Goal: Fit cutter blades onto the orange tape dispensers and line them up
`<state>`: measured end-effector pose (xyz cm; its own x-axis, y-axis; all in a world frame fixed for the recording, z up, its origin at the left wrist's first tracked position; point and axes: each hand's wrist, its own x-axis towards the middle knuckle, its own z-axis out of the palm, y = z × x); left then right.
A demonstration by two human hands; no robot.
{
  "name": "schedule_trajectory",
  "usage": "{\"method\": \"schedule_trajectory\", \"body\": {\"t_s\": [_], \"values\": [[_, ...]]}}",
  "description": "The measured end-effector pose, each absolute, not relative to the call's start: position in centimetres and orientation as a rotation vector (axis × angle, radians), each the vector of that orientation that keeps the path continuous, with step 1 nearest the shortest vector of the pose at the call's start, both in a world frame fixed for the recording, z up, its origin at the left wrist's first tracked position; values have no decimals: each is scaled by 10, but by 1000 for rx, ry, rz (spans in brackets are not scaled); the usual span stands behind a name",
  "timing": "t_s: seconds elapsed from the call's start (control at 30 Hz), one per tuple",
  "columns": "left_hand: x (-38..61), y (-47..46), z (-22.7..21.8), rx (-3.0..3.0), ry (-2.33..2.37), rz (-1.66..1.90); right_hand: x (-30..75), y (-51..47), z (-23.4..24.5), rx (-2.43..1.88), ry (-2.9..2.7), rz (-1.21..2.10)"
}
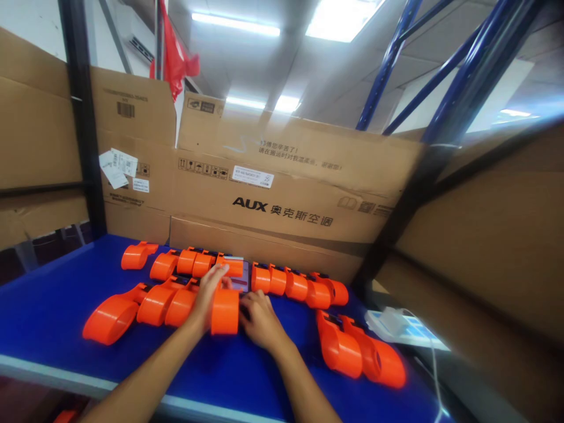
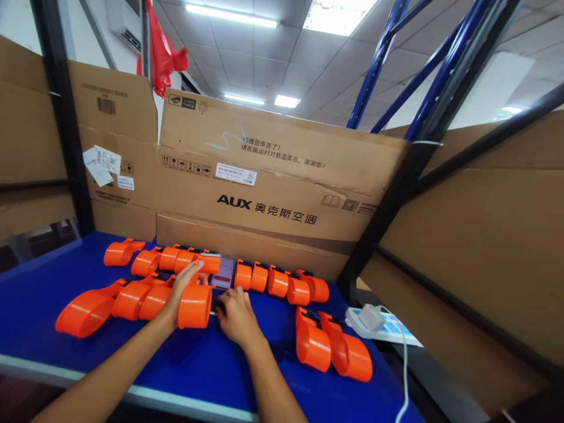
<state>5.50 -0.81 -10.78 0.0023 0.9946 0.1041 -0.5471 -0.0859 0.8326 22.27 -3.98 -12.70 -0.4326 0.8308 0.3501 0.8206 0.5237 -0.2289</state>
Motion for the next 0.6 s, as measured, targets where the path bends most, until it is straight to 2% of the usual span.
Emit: {"method": "schedule_trajectory", "body": {"t_s": [0.13,0.37,0.6], "values": [[59,-14,-104,899,668,1433,226,-39,-122,-1363,-2192,29],[64,-18,-108,1027,694,1343,235,-37,-110,-1190,-1455,219],[65,-19,-114,1246,746,1285,231,-44,-101,-1091,-1434,115]]}}
